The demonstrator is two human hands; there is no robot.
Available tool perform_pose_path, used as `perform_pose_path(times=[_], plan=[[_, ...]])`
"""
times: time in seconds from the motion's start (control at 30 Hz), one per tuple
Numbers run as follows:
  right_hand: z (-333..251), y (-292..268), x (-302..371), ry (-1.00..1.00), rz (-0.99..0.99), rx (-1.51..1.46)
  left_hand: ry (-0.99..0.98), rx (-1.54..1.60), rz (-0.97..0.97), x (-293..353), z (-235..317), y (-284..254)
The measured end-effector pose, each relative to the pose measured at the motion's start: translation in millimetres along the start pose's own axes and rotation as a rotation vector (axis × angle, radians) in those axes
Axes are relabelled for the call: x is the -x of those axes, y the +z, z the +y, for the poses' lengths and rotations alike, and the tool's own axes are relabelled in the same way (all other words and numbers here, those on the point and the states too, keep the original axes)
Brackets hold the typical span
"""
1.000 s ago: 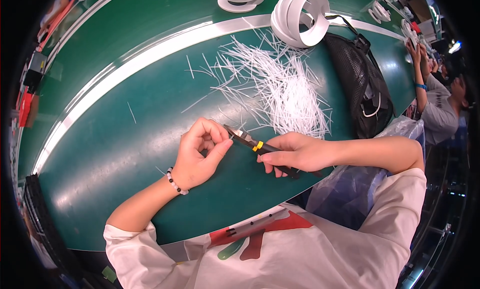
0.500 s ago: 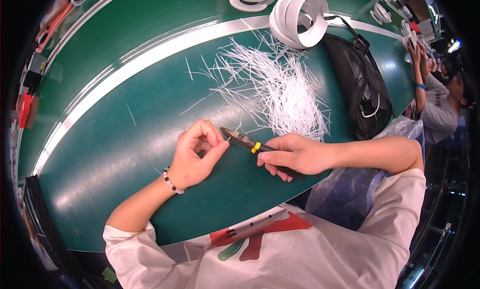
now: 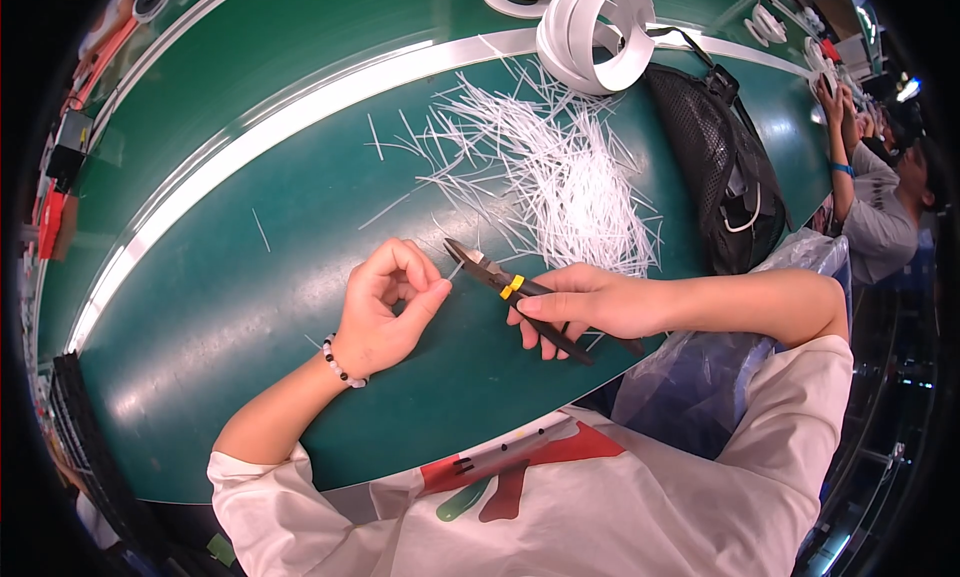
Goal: Trimming wires and assembling white lighting fixtures on a factory production line.
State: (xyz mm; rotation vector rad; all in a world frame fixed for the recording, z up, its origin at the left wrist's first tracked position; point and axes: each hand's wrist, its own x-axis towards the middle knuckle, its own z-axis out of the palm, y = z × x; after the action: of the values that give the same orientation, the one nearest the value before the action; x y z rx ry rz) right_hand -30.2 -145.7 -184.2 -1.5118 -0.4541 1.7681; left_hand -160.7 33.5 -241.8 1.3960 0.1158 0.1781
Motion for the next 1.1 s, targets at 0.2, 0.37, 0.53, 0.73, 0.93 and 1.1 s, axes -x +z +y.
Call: perform_pose_path(times=[0.2, 0.37, 0.53, 0.73, 0.93, 1.1], plan=[[0.7, -1.5, -0.3, 0.034, -0.014, 0.046, 0.018, -0.006, -0.016, -1.2, -0.1, 0.4], [-1.9, 0.2, -0.9, 0.033, 0.0, 0.054, 0.022, -0.003, -0.018, 0.5, 0.8, -1.0], [-2.6, -0.5, -0.4, 0.039, 0.021, 0.058, 0.027, 0.006, -0.023, -0.9, -1.5, -1.6], [-5.8, -2.2, 2.0, 0.027, 0.02, 0.04, 0.023, 0.003, -0.026, -1.1, -0.2, -1.5], [-3.2, -2.9, 0.4, 0.066, -0.04, 0.029, 0.018, 0.043, 0.01, -0.9, 0.4, -1.8], [0.6, -5.1, -1.5, 0.075, -0.053, 0.071, 0.013, 0.075, 0.037, -1.8, 1.2, -1.6]])
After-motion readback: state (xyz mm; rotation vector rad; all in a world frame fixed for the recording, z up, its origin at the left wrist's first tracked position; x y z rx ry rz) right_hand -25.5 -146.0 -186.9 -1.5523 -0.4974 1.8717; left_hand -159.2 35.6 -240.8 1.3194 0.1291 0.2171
